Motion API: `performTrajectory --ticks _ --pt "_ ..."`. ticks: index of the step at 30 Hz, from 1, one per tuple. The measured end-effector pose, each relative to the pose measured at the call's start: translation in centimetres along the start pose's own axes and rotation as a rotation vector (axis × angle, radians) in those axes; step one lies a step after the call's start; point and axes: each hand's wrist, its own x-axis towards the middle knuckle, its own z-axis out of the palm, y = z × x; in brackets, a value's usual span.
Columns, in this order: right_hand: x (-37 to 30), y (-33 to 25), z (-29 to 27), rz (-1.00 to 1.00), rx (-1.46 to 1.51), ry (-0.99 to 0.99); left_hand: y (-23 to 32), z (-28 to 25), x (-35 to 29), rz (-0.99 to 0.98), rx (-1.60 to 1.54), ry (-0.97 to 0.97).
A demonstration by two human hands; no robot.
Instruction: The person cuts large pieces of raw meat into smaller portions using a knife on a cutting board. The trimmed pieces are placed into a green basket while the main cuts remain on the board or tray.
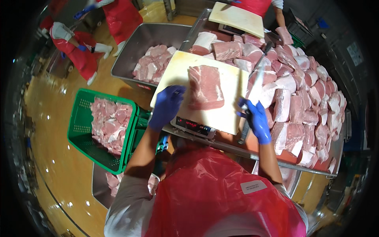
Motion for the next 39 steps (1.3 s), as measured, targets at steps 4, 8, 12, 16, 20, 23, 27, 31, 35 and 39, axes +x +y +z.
performTrajectory --ticks 4,8,12,16,20,23,27,31,35,39 --pt "-4.8 0.0 -2.9 -0.046 -0.653 -0.055 0.4 -1.1 -4.6 0.025 0.208 0.085" --pt "-4.8 1.7 4.1 -0.451 -1.203 -0.310 -1.0 5.0 -3.7 0.233 0.223 0.224" --pt "-1.9 2.0 10.5 -0.486 -1.403 -0.462 -2.7 7.6 -3.6 0.238 0.222 0.327" --pt "-1.4 1.5 13.1 -0.448 -1.555 -0.461 -3.2 7.9 -3.6 0.268 0.273 0.352" --pt "-3.5 1.8 8.6 -0.445 -1.629 -0.555 -3.9 8.2 -3.9 0.263 0.261 0.392" --pt "-6.6 0.8 2.2 -0.266 -1.714 -0.640 -3.9 8.2 -3.6 0.136 0.192 0.420" --pt "-9.4 -2.9 -2.2 -0.248 -1.871 -0.711 -3.7 5.4 -3.2 0.115 0.117 0.369" --pt "-9.0 -2.4 2.6 -0.275 -1.667 -0.547 -1.3 4.8 -4.0 0.244 0.327 0.202" --pt "-4.7 -0.2 10.1 -0.477 -1.441 -0.518 -2.8 6.3 -4.7 0.151 0.406 0.082" --pt "-2.2 2.2 10.4 -0.486 -1.507 -0.555 -3.8 6.0 -4.9 0.241 0.430 0.133"
